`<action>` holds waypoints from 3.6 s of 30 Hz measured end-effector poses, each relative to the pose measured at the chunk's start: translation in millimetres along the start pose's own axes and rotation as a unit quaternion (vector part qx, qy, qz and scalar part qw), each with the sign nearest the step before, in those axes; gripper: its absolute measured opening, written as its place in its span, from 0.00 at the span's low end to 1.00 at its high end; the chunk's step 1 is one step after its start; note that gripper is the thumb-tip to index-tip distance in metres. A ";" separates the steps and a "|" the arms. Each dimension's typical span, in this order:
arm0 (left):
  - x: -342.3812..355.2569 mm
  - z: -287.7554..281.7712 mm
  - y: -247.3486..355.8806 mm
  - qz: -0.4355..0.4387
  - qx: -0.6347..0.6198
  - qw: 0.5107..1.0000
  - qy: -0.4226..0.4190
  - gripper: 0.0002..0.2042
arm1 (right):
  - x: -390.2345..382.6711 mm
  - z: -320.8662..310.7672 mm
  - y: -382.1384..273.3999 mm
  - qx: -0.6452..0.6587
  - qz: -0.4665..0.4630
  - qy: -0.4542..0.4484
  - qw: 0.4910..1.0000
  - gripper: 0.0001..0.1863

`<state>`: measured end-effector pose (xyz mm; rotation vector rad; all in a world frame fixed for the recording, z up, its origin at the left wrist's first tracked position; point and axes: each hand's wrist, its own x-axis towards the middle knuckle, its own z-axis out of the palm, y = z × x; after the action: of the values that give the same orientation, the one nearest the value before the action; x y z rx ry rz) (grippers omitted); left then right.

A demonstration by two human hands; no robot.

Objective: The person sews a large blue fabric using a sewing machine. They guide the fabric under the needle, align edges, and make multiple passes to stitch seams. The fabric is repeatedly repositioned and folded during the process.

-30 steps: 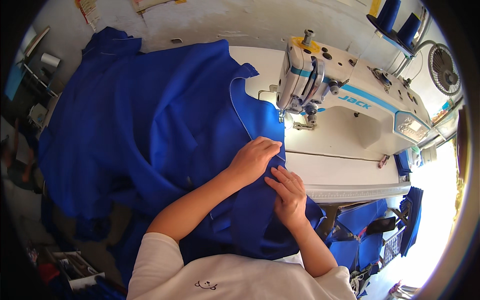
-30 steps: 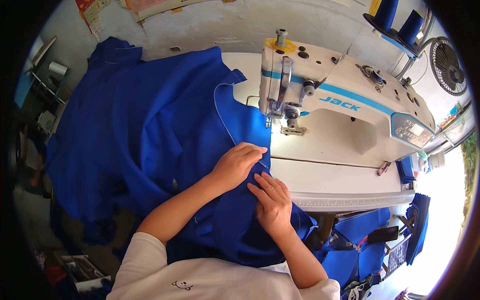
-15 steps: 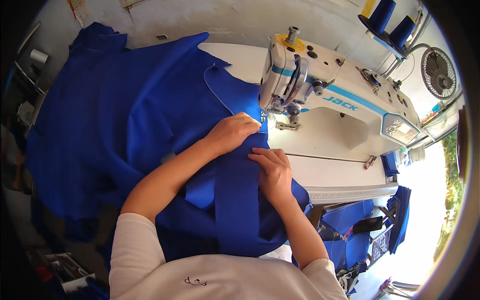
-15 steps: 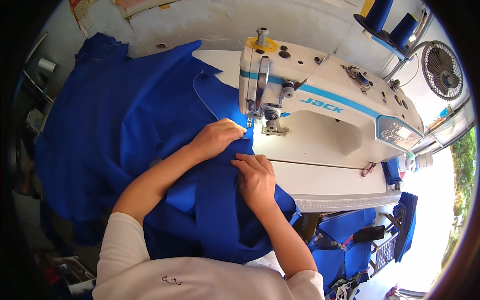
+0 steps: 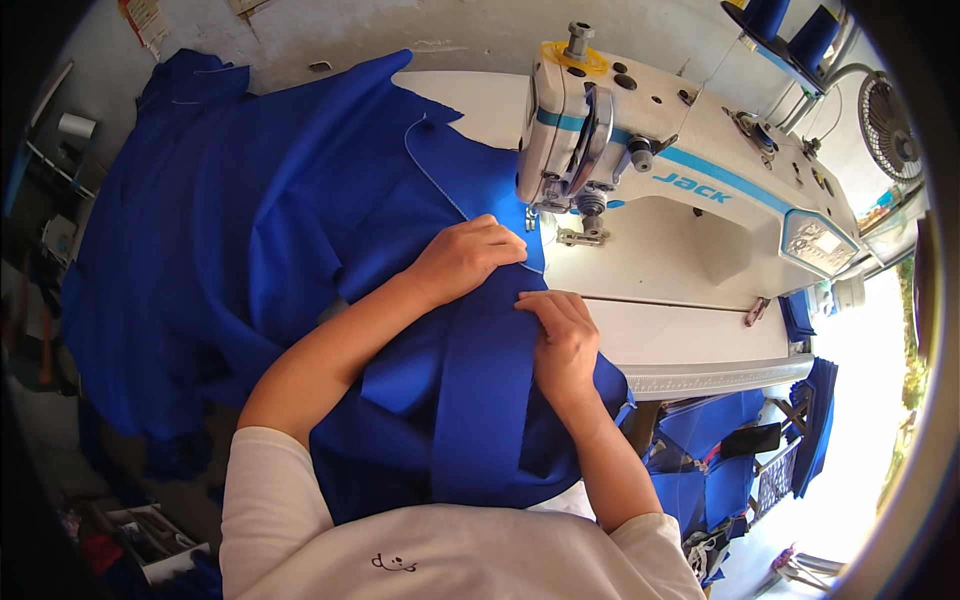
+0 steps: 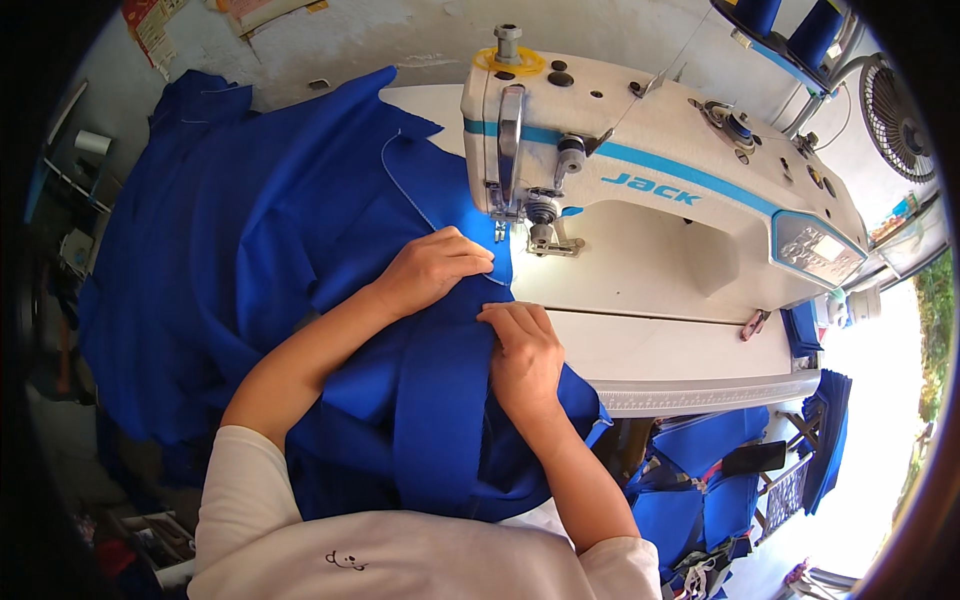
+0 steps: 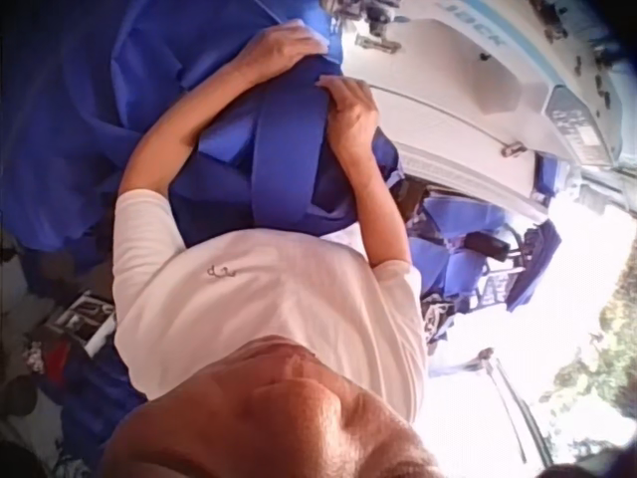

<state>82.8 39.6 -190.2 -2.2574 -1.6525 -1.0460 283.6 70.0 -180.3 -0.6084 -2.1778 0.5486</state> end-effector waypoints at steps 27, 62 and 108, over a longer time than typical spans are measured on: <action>19.9 -20.3 -16.6 0.012 0.003 0.987 -0.159 0.15 | 29.4 23.1 23.3 -0.016 -0.055 -0.020 0.998 0.12; 45.3 4.9 8.0 -0.353 0.007 0.928 -0.121 0.11 | 26.6 7.5 11.9 -0.105 -0.058 -0.099 0.988 0.21; 1.1 -93.8 66.5 -0.190 -0.050 0.941 -0.277 0.09 | 9.1 -22.5 8.2 -0.057 -0.106 -0.240 0.963 0.34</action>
<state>100.5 -31.9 -101.8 -2.5167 -2.3791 -0.5777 298.0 85.9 -166.4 -0.3139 -2.7079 0.4936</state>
